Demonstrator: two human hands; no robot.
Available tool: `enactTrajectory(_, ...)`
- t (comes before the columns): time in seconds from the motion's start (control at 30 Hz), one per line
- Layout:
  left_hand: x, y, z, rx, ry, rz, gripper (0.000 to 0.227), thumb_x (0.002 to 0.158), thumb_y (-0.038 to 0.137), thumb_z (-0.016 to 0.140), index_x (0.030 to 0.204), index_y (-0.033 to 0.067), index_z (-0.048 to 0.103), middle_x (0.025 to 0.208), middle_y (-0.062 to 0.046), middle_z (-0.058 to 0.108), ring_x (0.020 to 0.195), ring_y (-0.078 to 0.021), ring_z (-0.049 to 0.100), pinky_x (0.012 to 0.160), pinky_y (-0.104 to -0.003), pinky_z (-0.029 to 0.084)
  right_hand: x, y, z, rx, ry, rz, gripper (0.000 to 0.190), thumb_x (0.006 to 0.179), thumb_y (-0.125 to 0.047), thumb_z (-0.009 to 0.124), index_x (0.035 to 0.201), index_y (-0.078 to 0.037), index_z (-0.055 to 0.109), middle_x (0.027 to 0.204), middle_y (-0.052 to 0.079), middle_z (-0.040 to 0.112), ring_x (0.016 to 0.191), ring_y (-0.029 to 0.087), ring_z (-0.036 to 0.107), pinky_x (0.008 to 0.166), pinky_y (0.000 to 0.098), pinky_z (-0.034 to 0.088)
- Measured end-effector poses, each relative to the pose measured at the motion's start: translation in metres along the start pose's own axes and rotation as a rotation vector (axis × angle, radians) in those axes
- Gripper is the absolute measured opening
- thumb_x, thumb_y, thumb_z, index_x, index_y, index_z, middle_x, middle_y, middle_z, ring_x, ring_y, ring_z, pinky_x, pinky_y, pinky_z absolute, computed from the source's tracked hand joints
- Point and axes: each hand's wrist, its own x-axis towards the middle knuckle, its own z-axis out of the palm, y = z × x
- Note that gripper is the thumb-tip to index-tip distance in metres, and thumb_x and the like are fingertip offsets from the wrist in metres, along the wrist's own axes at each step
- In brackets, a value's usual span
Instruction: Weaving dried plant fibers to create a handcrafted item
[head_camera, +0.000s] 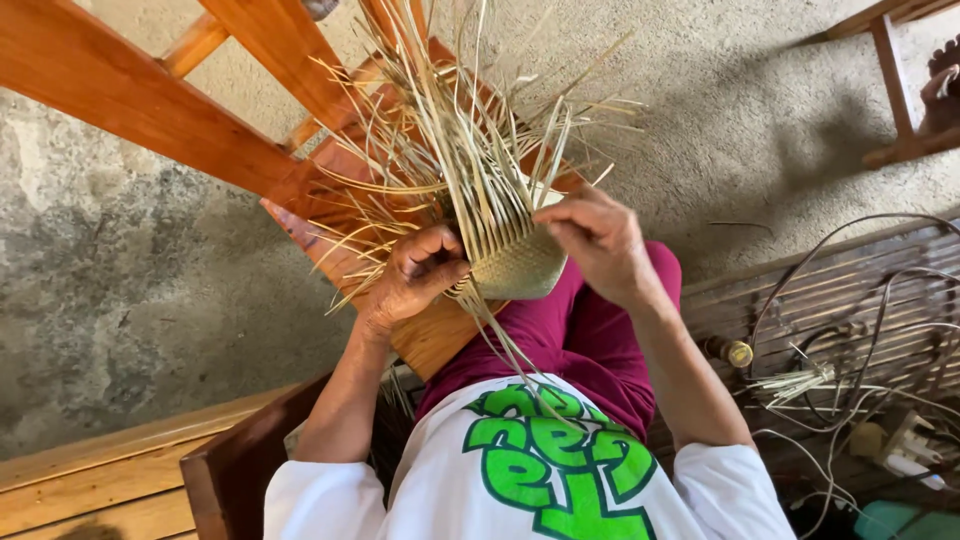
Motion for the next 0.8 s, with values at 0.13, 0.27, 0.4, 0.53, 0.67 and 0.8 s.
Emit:
enactTrajectory(0.13,0.006,0.014,0.006,-0.053,0.023,0.014,0.012,0.093,0.008,0.075,0.094,0.0023,0.065,0.077,-0.006,0.061,0.069,-0.0127,0.055,0.063,-0.029,0.047,0.017,-0.012,0.022,-0.169,-0.085,-0.116,0.017,0.097,-0.02,0.073,0.108,-0.008,0.078,0.087,0.011,0.061,0.073,0.026,0.062,0.066,0.0355,0.051)
enactTrajectory(0.27,-0.001,0.007,0.005,-0.043,0.024,0.036,0.014,0.088,0.008,0.079,0.092,0.0021,0.067,0.078,-0.005,0.061,0.071,-0.0124,0.055,0.063,-0.029,0.046,0.062,-0.072,0.048,-0.611,-0.195,-0.172,0.057,0.098,-0.055,0.068,0.089,0.001,0.071,0.078,0.015,0.056,0.063,0.029,0.061,0.047,0.0386,0.049)
enactTrajectory(0.4,0.0,0.02,0.006,0.002,0.049,-0.028,0.015,0.087,0.009,0.079,0.093,0.002,0.066,0.078,-0.007,0.06,0.071,-0.0158,0.055,0.064,-0.031,0.046,0.091,-0.059,0.074,-0.713,-0.421,0.196,0.058,0.087,-0.057,0.074,0.089,0.001,0.07,0.103,0.019,0.059,0.095,0.037,0.064,0.074,0.0493,0.054)
enactTrajectory(0.53,0.005,0.017,0.003,0.051,0.063,0.003,0.015,0.086,0.009,0.079,0.091,0.0027,0.066,0.078,-0.008,0.058,0.068,-0.0151,0.054,0.062,-0.029,0.046,0.087,-0.062,0.058,-0.381,-0.398,0.076,0.03,0.091,-0.033,0.072,0.084,-0.005,0.061,0.094,0.013,0.058,0.089,0.04,0.066,0.076,0.0533,0.053)
enactTrajectory(0.67,-0.001,0.003,0.009,-0.045,0.059,-0.007,0.014,0.086,0.011,0.079,0.09,0.0043,0.067,0.078,-0.007,0.058,0.067,-0.0149,0.053,0.061,-0.029,0.044,0.061,-0.082,0.037,0.122,-0.421,0.102,0.029,0.087,-0.022,0.084,0.094,-0.002,0.065,0.088,0.011,0.066,0.09,0.036,0.067,0.095,0.054,0.053)
enactTrajectory(0.8,-0.002,0.0,0.005,-0.023,0.039,-0.021,0.015,0.085,0.01,0.079,0.092,0.0026,0.068,0.083,-0.008,0.061,0.075,-0.0187,0.059,0.068,-0.032,0.048,0.061,-0.079,0.028,-0.012,-0.628,-0.045,0.032,0.086,-0.014,0.081,0.109,0.0,0.064,0.103,0.018,0.073,0.104,0.042,0.069,0.106,0.0658,0.043)
